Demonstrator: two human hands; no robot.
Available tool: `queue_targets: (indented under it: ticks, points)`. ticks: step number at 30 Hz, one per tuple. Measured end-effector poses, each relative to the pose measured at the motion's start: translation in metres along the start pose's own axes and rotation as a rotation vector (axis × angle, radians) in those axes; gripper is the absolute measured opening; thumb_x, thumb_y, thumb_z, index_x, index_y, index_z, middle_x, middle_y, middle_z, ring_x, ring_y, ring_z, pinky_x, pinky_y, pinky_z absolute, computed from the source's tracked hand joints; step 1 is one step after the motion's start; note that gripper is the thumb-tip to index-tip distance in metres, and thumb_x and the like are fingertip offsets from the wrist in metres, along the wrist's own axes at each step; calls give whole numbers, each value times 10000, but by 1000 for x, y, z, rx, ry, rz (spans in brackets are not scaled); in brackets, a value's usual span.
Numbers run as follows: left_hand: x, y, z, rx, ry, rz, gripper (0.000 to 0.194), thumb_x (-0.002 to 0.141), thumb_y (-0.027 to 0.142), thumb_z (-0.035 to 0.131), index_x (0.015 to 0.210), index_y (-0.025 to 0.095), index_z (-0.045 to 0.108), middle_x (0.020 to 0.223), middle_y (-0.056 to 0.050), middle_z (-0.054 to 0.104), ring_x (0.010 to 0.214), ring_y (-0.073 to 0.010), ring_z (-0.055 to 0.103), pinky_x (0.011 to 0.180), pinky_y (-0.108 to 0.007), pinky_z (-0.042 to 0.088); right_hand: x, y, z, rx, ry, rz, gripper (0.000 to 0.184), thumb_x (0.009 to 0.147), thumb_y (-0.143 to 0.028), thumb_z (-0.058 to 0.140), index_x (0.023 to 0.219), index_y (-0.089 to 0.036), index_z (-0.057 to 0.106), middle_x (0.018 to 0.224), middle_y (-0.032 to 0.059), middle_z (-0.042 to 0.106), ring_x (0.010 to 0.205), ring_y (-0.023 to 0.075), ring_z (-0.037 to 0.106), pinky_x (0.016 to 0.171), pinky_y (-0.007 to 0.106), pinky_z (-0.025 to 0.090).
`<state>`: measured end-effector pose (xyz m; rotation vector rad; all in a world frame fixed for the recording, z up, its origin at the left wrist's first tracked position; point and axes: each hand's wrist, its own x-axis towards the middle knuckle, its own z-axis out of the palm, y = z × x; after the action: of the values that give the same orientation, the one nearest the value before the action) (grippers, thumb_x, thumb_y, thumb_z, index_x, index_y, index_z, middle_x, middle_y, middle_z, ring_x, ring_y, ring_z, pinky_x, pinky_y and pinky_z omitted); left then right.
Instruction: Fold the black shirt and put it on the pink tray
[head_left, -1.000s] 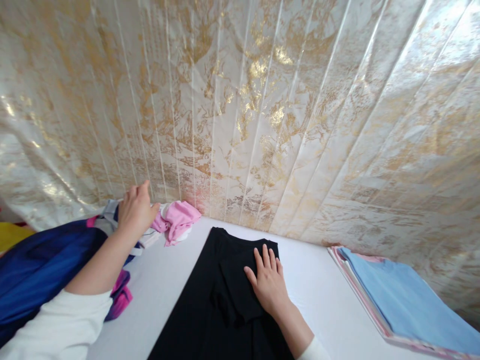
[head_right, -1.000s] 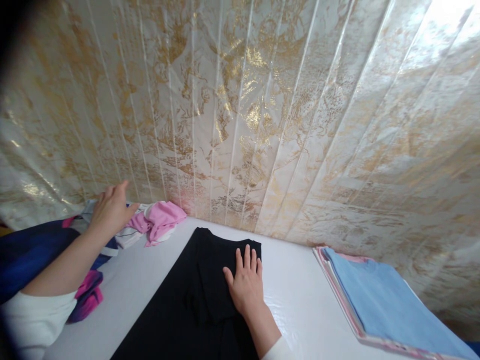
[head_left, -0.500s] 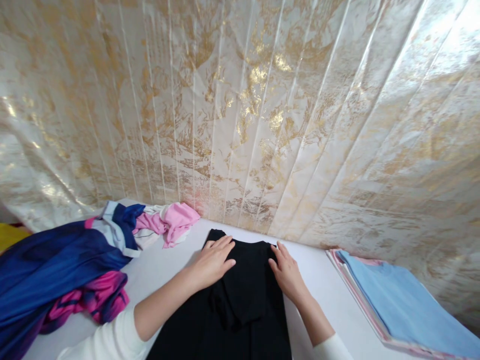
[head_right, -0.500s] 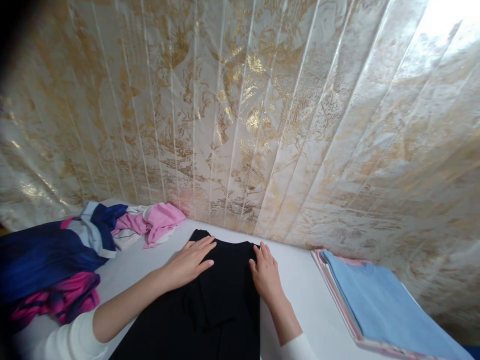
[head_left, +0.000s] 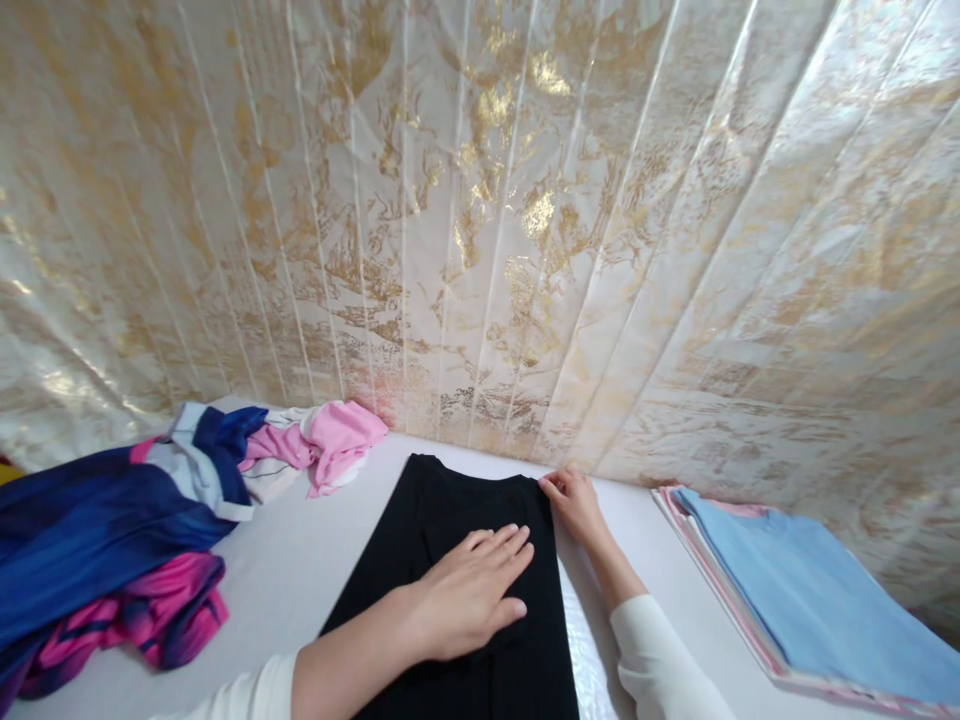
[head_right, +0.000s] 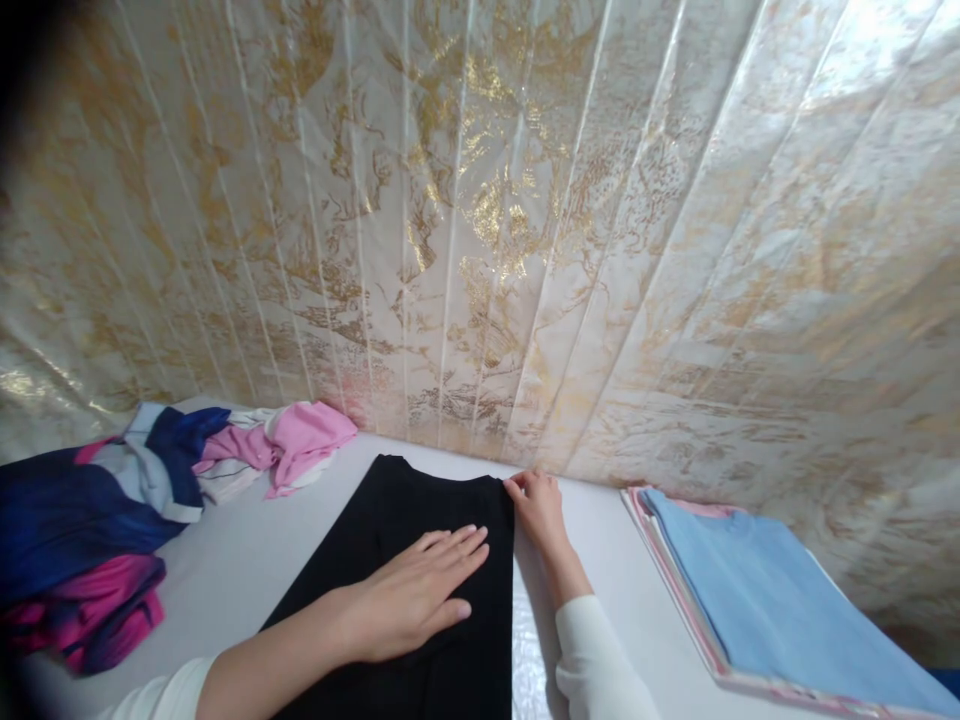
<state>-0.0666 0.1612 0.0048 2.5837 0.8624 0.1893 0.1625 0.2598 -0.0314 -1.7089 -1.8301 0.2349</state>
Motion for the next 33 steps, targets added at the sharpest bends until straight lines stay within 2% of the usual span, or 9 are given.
queue_targets:
  ticks: [2,7,17,20,26,30,33]
  points:
    - [-1,1,-1,10,-9,-14,576,974,328,421,1493,164,235,1558,-106,147,1441,-233,110,1152,-438,155,4,-2,3,42,1,10,392,832,-452,445,770,-163,702,803,82,685,810,222,584,821,341,404]
    - [-2,3,-2,9,-19,-24,570,979,316,418,1495,163,230,1559,-102,140,1442,-231,104,1153,-444,145,7,-3,3,176,4,27,411,836,-462,395,820,-148,661,730,70,678,704,204,606,678,295,427]
    - [-1,5,-4,46,-15,-28,558,968,312,427,1479,157,266,1555,-103,171,1437,-233,137,1144,-445,177,9,2,-3,317,-55,-55,382,765,-453,460,801,-172,716,845,91,722,844,244,646,783,343,469]
    - [-1,5,-3,44,-5,-29,560,965,309,435,1477,150,274,1553,-104,180,1436,-236,142,1143,-450,183,14,4,4,302,-36,-39,369,760,-462,496,805,-175,722,814,85,716,789,239,635,764,352,463]
    - [0,3,0,29,13,-18,556,969,316,420,1480,157,268,1552,-103,184,1436,-237,142,1146,-451,175,24,2,22,276,-7,7,234,750,-405,588,692,-194,670,698,25,667,679,188,590,696,322,444]
    - [-1,6,-3,28,-10,-36,560,967,302,429,1481,149,266,1553,-101,177,1436,-238,140,1147,-454,176,27,3,21,299,21,39,226,797,-387,582,745,-174,639,722,3,648,678,152,578,708,319,439]
    - [-2,8,-6,25,-20,-44,565,966,302,438,1479,138,268,1553,-100,174,1437,-237,136,1149,-454,175,25,6,16,333,43,68,281,779,-423,534,758,-167,650,706,30,660,675,174,585,688,315,435]
